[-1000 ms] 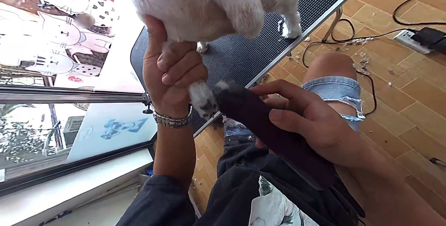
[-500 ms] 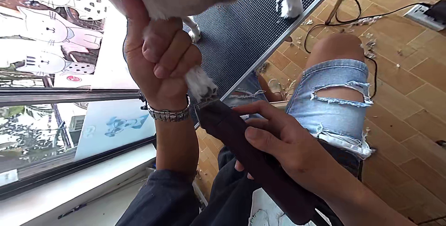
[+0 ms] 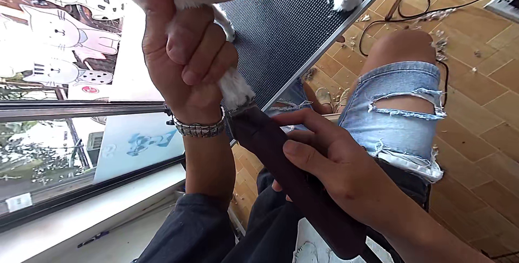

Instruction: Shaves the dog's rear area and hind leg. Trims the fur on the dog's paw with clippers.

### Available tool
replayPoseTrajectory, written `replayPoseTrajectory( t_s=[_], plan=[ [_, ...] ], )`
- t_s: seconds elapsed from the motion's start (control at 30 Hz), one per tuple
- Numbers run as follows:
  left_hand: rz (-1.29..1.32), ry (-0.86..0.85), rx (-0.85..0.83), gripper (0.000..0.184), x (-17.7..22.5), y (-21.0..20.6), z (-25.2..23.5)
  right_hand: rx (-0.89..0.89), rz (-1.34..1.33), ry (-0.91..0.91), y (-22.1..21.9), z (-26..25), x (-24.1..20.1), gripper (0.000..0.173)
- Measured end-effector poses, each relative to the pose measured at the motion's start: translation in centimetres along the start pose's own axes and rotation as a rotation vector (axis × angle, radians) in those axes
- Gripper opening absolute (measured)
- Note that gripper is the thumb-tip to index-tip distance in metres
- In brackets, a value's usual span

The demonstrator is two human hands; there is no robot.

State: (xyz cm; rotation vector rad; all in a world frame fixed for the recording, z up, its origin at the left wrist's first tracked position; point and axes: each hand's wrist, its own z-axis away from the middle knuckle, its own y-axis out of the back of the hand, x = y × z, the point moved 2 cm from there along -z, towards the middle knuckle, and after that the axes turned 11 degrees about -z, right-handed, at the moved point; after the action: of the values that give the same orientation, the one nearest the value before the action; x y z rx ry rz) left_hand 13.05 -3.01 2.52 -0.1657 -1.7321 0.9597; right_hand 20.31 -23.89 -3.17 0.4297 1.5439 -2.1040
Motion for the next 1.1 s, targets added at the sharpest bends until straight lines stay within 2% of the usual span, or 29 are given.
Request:
replayPoseTrajectory(
  t_s=[0.23, 0.4, 0.6, 0.8, 0.93, 1.1],
  plan=[
    [0.028, -0.049, 0.036, 0.067, -0.4, -0.5, -0.5, 0.055, -0.051, 0.111, -0.7, 0.4, 0.9, 0.032],
    [0.055, -0.108, 0.073, 0.070, -0.8, -0.9, -1.0, 0.087, -0.028, 0.382, -1.8, 1.2, 3.0, 0.038],
    [0.096, -0.088, 0.029, 0.072, -0.9, -0.7, -1.3, 0.101, -0.019, 0.487, -2.2, 1.2, 3.0, 0.040],
    [0.066, -0.092, -0.008, 0.078, -1.0, -0.6, -1.6, 0.114, -0.005, 0.475, -2.0, 1.0, 2.5, 0.039],
    [0.044, -0.122, 0.016, 0.071, -1.2, -0.9, -1.8, 0.092, 0.006, 0.465, -1.6, 0.9, 2.7, 0.038],
    [0.060, -0.129, -0.006, 0.073, -1.5, -0.9, -2.1, 0.086, 0.111, 0.525, -1.0, 1.1, 2.8, 0.044]
  ],
)
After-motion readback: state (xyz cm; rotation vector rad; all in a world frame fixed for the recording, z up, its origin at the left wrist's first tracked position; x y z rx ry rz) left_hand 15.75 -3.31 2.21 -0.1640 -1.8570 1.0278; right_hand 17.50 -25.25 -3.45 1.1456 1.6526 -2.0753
